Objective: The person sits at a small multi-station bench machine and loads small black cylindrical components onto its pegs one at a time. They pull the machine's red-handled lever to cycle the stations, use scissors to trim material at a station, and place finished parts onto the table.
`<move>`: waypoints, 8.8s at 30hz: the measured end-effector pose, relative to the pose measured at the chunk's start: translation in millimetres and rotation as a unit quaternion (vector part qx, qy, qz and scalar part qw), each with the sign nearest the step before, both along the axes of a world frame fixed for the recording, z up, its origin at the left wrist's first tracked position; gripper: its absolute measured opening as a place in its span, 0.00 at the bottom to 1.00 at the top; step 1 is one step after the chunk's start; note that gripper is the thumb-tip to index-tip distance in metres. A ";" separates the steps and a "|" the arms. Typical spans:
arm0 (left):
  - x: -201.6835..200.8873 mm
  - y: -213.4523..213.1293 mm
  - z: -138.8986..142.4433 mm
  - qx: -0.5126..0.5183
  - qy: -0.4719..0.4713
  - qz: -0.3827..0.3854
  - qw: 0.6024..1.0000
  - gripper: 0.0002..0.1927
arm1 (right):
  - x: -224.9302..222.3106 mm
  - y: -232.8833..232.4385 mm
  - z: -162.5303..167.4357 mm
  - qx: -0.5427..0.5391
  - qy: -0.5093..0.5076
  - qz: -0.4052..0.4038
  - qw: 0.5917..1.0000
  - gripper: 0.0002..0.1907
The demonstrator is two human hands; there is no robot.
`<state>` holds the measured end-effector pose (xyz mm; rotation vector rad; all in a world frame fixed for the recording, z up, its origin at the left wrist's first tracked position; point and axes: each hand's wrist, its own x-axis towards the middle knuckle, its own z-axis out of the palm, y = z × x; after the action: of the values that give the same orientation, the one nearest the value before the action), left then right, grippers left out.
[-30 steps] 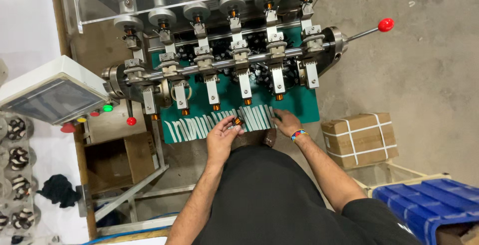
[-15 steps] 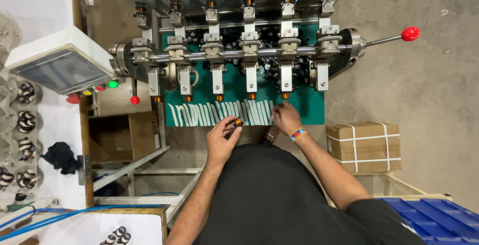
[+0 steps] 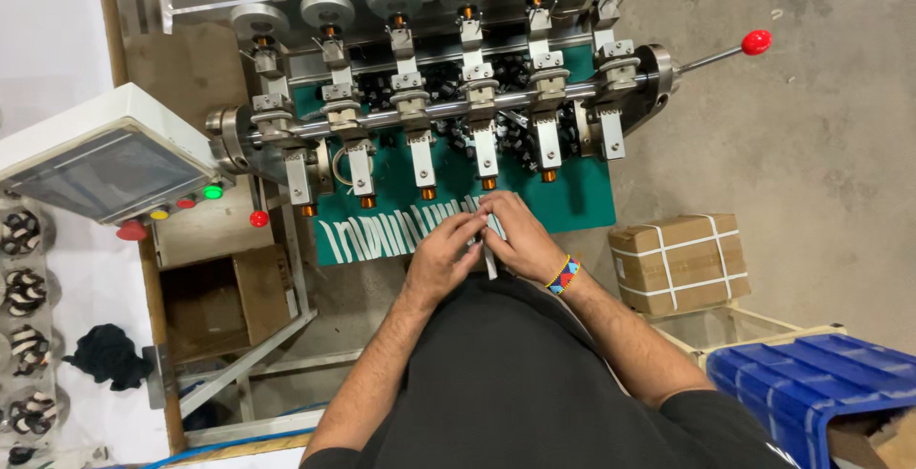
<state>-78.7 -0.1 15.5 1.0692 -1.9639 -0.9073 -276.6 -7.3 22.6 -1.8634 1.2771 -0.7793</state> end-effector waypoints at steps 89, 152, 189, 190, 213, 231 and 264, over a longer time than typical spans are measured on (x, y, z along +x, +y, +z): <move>-183.0 -60.1 -92.3 0.542 0.218 0.134 0.801 0.10 | -170.0 -21.7 -99.3 0.090 -0.108 -0.057 0.989 0.22; -56.9 10.6 -84.7 0.355 0.425 0.205 0.807 0.24 | -41.9 -6.3 -64.4 0.349 -0.033 0.139 0.926 0.16; 33.2 -14.9 11.0 0.049 0.021 -0.047 0.997 0.20 | 28.8 17.5 -23.8 0.051 -0.078 -0.074 0.993 0.20; 37.4 -14.9 9.8 0.068 0.029 -0.038 0.997 0.19 | 33.8 26.4 -28.5 0.050 -0.084 -0.096 0.991 0.22; 60.0 -19.4 -43.4 0.602 0.450 -0.144 0.644 0.20 | 48.1 28.0 -23.7 0.031 -0.152 -0.181 0.971 0.11; -51.4 -0.5 21.3 0.051 0.044 -0.070 0.995 0.31 | -80.6 3.8 -14.8 0.116 -0.089 0.008 0.989 0.11; -99.2 13.2 -51.0 0.451 0.348 -0.029 0.821 0.16 | -122.9 25.2 14.5 -0.062 -0.084 0.040 0.994 0.10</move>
<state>-177.9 13.1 -35.6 0.9179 -0.9139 -2.0263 -399.5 17.9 37.1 -1.8899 1.0633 -0.9678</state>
